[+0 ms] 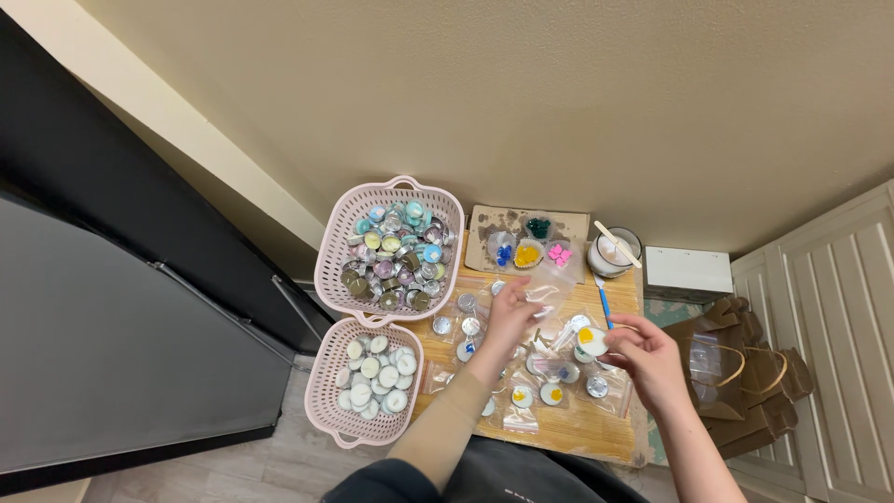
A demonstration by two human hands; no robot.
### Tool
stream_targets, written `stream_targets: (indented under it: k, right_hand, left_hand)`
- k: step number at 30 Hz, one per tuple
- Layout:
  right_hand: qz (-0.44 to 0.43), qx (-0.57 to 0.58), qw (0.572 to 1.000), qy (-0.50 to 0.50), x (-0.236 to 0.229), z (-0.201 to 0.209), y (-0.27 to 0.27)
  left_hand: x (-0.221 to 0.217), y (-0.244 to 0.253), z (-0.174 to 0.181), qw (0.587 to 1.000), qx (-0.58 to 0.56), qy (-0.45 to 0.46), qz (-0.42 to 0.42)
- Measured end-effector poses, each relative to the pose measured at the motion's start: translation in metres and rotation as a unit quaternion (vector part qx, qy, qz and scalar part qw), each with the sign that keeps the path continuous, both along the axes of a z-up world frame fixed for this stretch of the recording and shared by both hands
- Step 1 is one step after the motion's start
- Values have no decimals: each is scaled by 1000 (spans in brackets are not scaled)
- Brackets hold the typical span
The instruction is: Sort and organize small handmade craft items and decorative elements into small plastic bags.
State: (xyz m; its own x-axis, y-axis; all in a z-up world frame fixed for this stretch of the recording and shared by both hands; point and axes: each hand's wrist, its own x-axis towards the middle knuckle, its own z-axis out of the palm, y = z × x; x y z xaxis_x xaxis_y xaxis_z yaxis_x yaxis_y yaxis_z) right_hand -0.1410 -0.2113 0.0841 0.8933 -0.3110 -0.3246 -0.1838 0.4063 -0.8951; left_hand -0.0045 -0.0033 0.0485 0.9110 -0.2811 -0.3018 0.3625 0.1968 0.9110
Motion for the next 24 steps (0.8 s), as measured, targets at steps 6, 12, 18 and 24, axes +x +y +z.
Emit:
stream_targets:
  k: [6,12,18,24]
  right_hand:
    - [110,-38,991,-61,14,25,22]
    - [96,-120,987,-51,17,50,35]
    - [123,-143,982,-17,14,56,39]
    - [180,-140,974,4,15,75,45]
  left_hand:
    - [-37,9,27,978,-170,102,-67]
    - [-45,24,47,964,-226,120,-76]
    - [-33,44,56,964,-189,-7,-188]
    - [-5,41,89,973,-65,63,-210]
